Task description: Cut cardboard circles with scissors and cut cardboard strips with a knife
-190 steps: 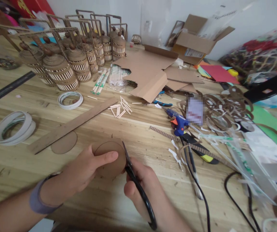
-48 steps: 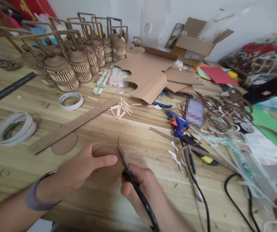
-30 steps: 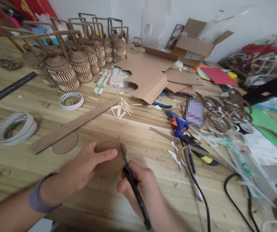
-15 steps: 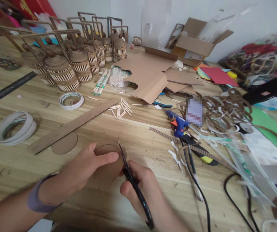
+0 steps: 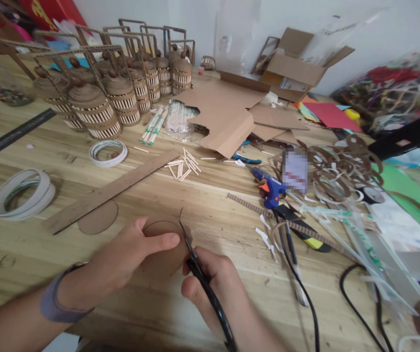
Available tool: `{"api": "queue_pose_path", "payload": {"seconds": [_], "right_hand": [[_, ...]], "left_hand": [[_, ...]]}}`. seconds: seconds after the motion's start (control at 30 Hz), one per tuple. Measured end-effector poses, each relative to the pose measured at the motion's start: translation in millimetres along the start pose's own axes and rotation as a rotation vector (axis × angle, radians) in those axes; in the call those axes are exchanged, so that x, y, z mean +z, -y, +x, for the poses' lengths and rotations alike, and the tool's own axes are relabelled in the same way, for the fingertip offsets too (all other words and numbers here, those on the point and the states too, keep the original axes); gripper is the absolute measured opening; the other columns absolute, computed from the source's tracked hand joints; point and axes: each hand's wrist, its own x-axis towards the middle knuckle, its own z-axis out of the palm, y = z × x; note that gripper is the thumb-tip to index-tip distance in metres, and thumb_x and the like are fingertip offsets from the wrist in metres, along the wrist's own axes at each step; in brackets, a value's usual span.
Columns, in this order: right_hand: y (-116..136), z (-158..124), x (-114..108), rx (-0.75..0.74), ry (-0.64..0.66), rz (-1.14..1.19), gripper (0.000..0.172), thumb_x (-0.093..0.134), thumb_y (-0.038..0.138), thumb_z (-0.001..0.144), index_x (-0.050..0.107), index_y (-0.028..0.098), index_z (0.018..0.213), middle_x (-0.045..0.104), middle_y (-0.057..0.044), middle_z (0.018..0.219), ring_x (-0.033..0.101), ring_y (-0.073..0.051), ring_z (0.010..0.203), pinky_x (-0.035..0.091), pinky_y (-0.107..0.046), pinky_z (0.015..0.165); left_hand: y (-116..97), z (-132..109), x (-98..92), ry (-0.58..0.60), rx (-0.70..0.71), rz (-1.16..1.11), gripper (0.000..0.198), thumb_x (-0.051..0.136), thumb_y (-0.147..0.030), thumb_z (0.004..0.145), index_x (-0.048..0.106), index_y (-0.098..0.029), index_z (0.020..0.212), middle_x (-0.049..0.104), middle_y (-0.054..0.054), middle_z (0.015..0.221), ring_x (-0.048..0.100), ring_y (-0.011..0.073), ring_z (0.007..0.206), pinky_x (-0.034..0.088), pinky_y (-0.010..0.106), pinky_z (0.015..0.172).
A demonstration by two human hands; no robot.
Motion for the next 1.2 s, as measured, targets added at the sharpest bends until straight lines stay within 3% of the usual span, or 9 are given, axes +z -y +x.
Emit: {"api": "queue_pose_path", "payload": {"seconds": [0.33,0.57,1.2], "right_hand": [[3.9,1.1,1.4,0.021,0.003,-0.025,0.078,0.038,0.096,0.072,0.052,0.02,0.073,0.038,0.004,0.06,0.033,-0.011,0.054,0.026,-0.024,0.047],[3.0,-1.1,0.5,0.022,0.027,0.02,0.076,0.041,0.094,0.074,0.051,0.019,0.073,0.037,0.004,0.062,0.031,-0.01,0.056,0.025,-0.023,0.048],[13.6,-0.8,-0.6,0.086,0.008,-0.014,0.075,0.041,0.096,0.072,0.046,0.021,0.069,0.033,0.005,0.06,0.029,-0.01,0.056,0.02,-0.025,0.048]], "left_hand": [[0.0,1.2,-1.3,-0.018,0.022,0.003,0.031,0.085,-0.037,0.065,0.07,-0.025,0.09,0.079,0.001,0.098,0.071,0.0295,0.105,0.054,0.036,0.086],[0.3,0.9,-2.0,-0.045,0.001,0.022,0.042,0.085,-0.038,0.065,0.067,-0.022,0.098,0.078,0.004,0.108,0.067,0.0314,0.113,0.052,0.04,0.093],[-1.2,4.5,-4.6,0.05,0.054,-0.062,0.042,0.087,-0.032,0.063,0.072,-0.021,0.101,0.079,0.005,0.108,0.066,0.0324,0.118,0.05,0.043,0.103]]}}
